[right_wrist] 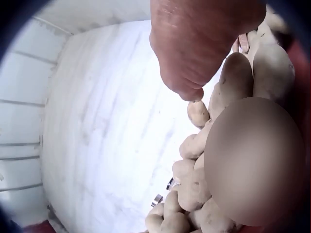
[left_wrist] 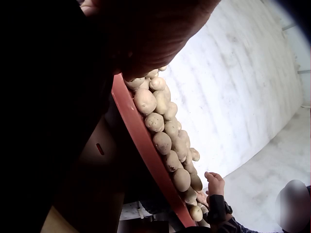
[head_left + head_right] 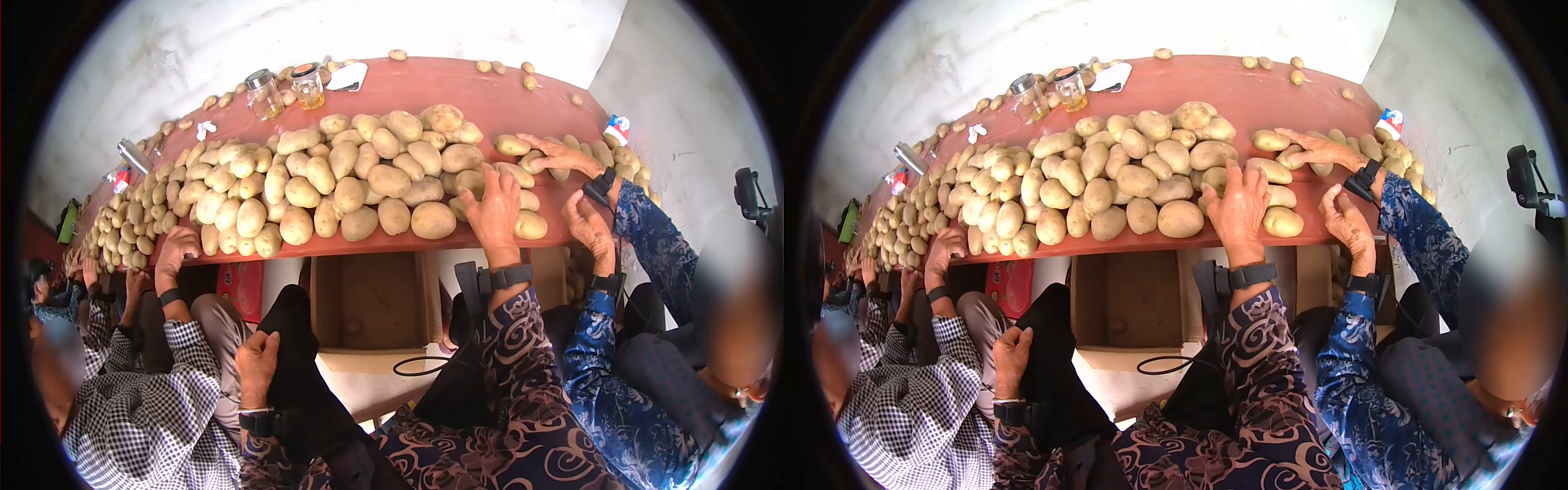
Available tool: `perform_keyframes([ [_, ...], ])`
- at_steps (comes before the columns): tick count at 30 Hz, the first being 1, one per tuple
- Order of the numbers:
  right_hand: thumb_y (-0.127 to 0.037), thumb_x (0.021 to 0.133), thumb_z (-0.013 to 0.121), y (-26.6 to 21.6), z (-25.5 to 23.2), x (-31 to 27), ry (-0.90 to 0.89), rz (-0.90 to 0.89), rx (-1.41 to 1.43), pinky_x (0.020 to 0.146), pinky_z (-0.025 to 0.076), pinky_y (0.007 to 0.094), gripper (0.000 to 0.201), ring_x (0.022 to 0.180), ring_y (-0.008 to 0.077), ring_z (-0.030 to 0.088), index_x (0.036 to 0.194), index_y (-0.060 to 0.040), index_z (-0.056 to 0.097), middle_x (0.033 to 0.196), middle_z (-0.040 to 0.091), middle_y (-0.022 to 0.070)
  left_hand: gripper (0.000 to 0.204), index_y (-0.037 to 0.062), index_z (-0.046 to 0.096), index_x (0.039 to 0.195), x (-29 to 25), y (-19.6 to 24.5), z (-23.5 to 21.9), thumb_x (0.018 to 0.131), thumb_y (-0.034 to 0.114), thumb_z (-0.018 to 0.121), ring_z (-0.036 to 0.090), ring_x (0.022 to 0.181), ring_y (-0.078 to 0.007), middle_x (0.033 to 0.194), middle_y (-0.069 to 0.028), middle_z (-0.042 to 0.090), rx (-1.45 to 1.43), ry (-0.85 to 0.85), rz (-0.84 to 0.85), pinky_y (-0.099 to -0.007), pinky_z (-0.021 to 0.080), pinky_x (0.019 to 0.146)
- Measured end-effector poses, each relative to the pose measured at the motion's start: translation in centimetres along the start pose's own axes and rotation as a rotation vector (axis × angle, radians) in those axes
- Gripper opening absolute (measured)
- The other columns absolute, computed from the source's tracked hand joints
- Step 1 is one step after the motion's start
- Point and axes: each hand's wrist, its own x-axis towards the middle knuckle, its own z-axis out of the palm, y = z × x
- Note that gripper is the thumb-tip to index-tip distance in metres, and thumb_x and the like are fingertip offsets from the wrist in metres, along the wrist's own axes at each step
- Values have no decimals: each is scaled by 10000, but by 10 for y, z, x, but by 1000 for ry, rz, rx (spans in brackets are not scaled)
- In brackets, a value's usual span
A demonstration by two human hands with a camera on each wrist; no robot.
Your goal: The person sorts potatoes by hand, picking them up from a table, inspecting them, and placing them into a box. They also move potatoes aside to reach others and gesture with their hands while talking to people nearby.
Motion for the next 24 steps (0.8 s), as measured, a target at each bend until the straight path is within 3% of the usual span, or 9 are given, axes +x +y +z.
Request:
perform_keyframes([
  [7,-209,648,696,-1,12,3,-179,27,-27,854,378,484,490,1047,373,433,1088,-74,529,1115,465,170,289,11,533,639,-1,3,-3,785,248,612,495,492,-278,535,-140,496,29,-27,-10,-350,397,503],
  [10,-163,621,683,-5,10,9,-10,68,19,758,446,420,399,923,355,502,991,-61,575,955,524,141,289,14,531,637,-1,-1,-1,787,248,611,491,492,-283,540,-141,496,19,-16,8,-358,393,501],
  [14,-171,639,687,-17,-2,11,97,148,242,744,462,371,371,866,276,552,976,-51,588,927,554,125,288,17,536,643,0,1,-2,787,255,611,504,506,-288,552,-141,508,26,-21,-12,-362,398,510],
  [16,-194,664,692,-15,0,8,-54,146,867,726,465,303,349,810,183,572,965,-45,597,880,587,110,290,17,538,644,-1,1,-2,786,259,611,508,509,-288,553,-141,511,28,-13,-13,-362,400,512],
  [17,-194,664,692,-14,1,5,-53,143,865,726,465,303,349,810,183,572,965,-45,597,880,587,110,292,18,540,646,0,1,-1,786,264,611,512,513,-289,555,-141,513,32,-4,-12,-362,401,515],
  [19,-202,697,681,-25,-3,-6,-413,38,1030,727,456,261,303,778,134,565,937,-33,605,824,606,94,293,18,541,645,0,2,-1,785,265,612,513,514,-287,555,-141,513,30,-12,-26,-361,402,516],
  [22,-232,720,650,-43,-4,-21,-636,-380,813,636,457,267,232,645,166,571,847,-41,621,699,595,96,296,16,542,644,-1,2,-2,785,267,612,509,511,-283,553,-141,511,24,-18,-46,-362,401,517],
  [23,-225,736,645,-50,-7,-26,-849,-342,812,665,454,271,220,687,178,569,862,-48,618,741,596,91,297,15,542,643,-1,2,-2,786,266,612,505,506,-281,550,-140,509,17,-21,-50,-362,400,516],
  [24,-259,730,643,-57,-7,-31,-854,-405,749,655,457,289,240,661,199,575,839,-46,621,715,598,98,297,15,542,643,-2,3,-2,786,266,612,505,506,-281,550,-140,509,17,-21,-48,-362,400,516],
])
